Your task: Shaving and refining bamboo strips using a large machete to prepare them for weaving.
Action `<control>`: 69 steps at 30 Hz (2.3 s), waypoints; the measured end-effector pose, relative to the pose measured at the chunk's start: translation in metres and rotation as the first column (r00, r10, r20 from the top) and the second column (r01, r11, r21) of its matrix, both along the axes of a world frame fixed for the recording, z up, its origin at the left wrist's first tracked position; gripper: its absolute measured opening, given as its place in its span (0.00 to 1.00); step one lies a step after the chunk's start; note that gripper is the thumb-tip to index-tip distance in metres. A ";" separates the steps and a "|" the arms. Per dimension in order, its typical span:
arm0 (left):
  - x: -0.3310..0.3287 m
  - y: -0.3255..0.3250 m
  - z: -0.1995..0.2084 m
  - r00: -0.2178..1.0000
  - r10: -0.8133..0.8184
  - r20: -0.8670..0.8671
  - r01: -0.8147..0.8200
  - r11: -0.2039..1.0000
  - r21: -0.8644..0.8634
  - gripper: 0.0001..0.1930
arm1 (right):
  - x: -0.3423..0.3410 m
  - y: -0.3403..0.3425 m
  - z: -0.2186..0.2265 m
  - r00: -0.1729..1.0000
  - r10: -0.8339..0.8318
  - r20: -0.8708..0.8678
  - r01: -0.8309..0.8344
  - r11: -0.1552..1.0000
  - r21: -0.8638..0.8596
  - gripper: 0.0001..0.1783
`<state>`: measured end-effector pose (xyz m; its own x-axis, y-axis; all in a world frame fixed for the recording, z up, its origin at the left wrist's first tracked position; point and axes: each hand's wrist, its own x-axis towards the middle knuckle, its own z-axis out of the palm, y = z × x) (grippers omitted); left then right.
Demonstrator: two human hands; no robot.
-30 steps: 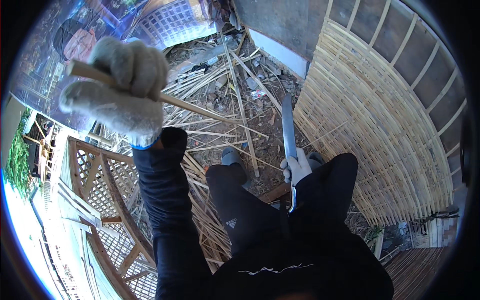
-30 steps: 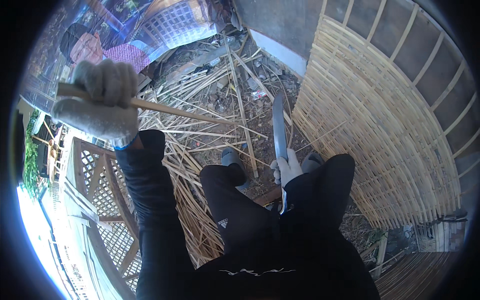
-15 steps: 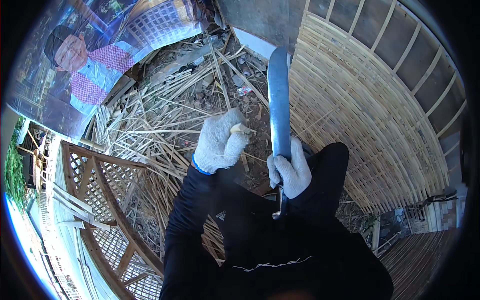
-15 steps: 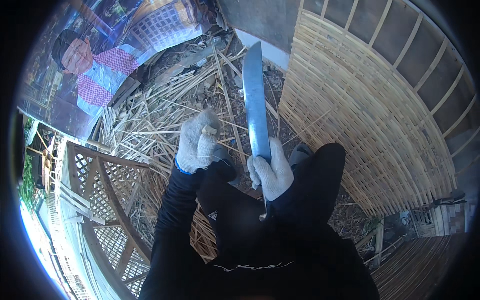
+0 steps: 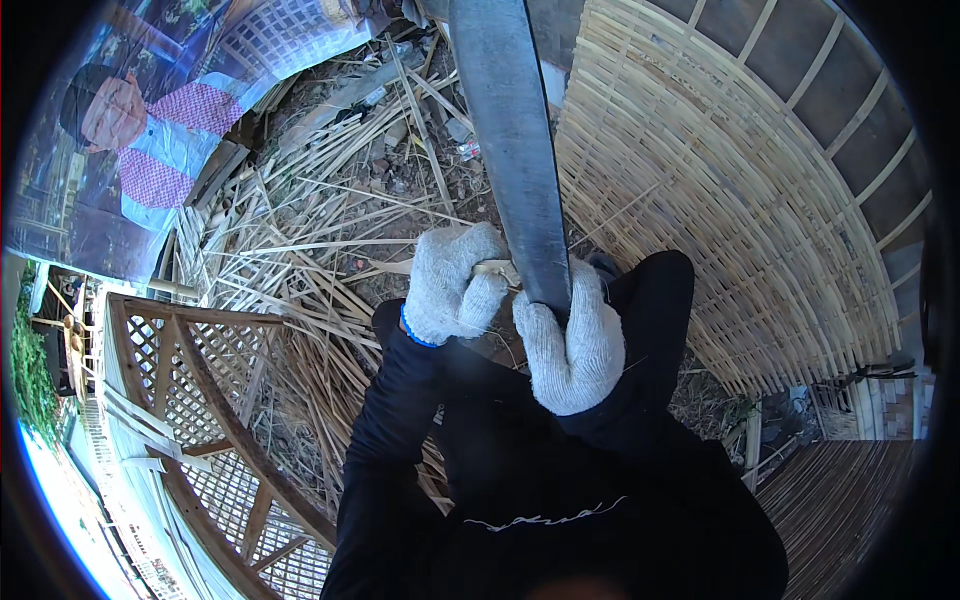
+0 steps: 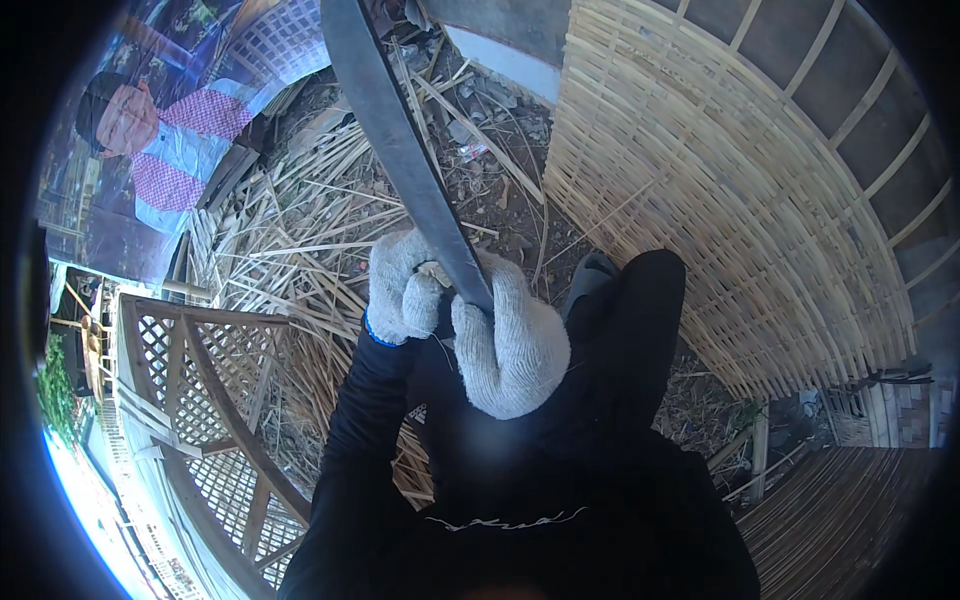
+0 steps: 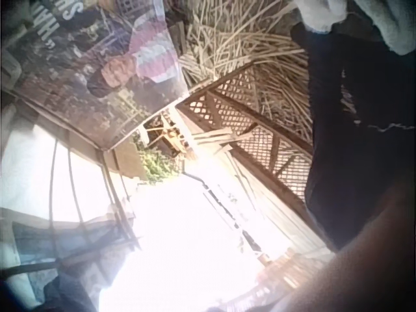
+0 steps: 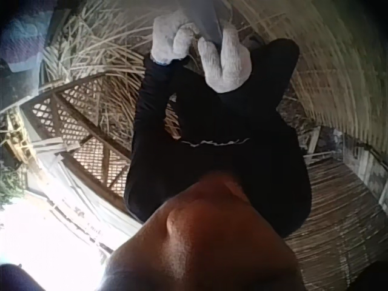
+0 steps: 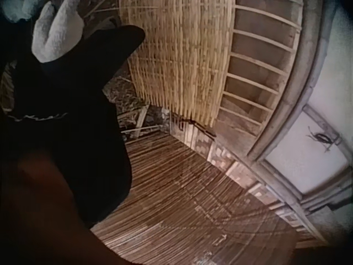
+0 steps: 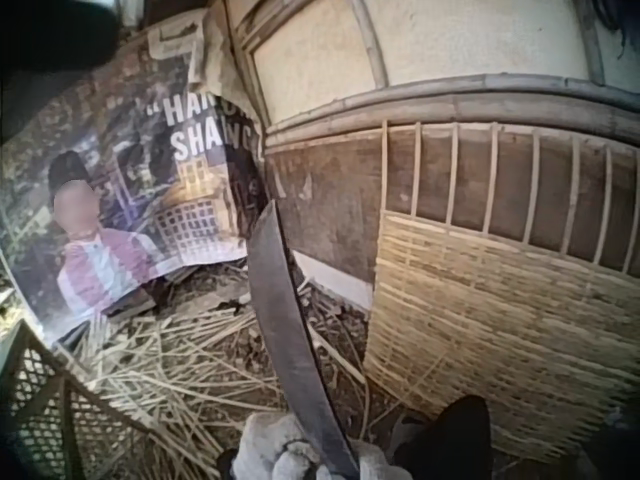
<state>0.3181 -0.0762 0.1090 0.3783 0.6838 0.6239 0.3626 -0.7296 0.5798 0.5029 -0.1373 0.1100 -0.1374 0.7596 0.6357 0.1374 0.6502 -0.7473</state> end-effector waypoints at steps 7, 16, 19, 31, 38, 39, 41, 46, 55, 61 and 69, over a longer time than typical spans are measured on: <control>0.004 0.003 0.006 0.999 -0.035 0.029 0.036 0.999 -0.006 0.18 | 0.000 0.003 0.002 1.000 -0.015 0.027 0.014 0.999 0.046 0.29; 0.002 0.002 0.003 0.998 -0.034 0.052 0.033 0.999 0.014 0.18 | -0.006 0.004 0.010 0.993 -0.081 0.087 0.075 0.994 0.075 0.31; 0.006 -0.001 0.004 0.999 -0.018 0.027 0.020 0.997 -0.078 0.19 | -0.006 0.001 0.008 0.984 -0.139 0.115 0.133 0.989 0.063 0.21; 0.035 -0.006 -0.020 0.809 0.566 0.161 -0.572 0.693 0.440 0.19 | -0.019 -0.010 0.006 0.965 -0.207 0.162 0.213 0.977 -0.024 0.32; 0.035 -0.009 -0.013 0.926 0.345 0.155 -0.360 0.930 0.079 0.16 | -0.025 -0.015 -0.004 0.912 -0.349 0.214 0.370 0.927 -0.064 0.36; 0.037 -0.011 -0.010 0.908 0.373 0.191 -0.389 0.919 0.057 0.15 | -0.024 -0.015 -0.002 0.914 -0.341 0.220 0.369 0.924 -0.098 0.37; 0.040 -0.005 -0.029 0.872 0.431 0.230 -0.461 0.882 0.095 0.14 | -0.023 -0.012 0.004 0.917 -0.324 0.232 0.366 0.916 -0.165 0.37; 0.057 0.006 -0.042 0.837 0.492 0.238 -0.542 0.807 0.236 0.10 | -0.020 -0.002 0.019 0.914 -0.306 0.267 0.368 0.903 -0.221 0.38; 0.053 0.004 -0.016 0.859 0.442 0.257 -0.447 0.893 -0.042 0.09 | -0.031 0.018 0.020 0.865 -0.483 0.135 0.477 0.876 0.074 0.22; 0.061 0.011 -0.021 0.835 0.440 0.329 -0.467 0.884 0.001 0.08 | -0.019 0.006 0.027 0.911 -0.325 0.254 0.392 0.874 -0.289 0.35; 0.059 0.018 -0.026 0.846 0.429 0.318 -0.465 0.884 0.044 0.08 | -0.013 0.015 0.037 0.907 -0.265 0.327 0.380 0.849 -0.368 0.27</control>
<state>0.3771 -0.0584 0.0830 -0.1618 0.6515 0.7412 0.4934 -0.5970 0.6325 0.4904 -0.1227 0.1472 0.0495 0.9722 0.2288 0.5067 0.1729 -0.8446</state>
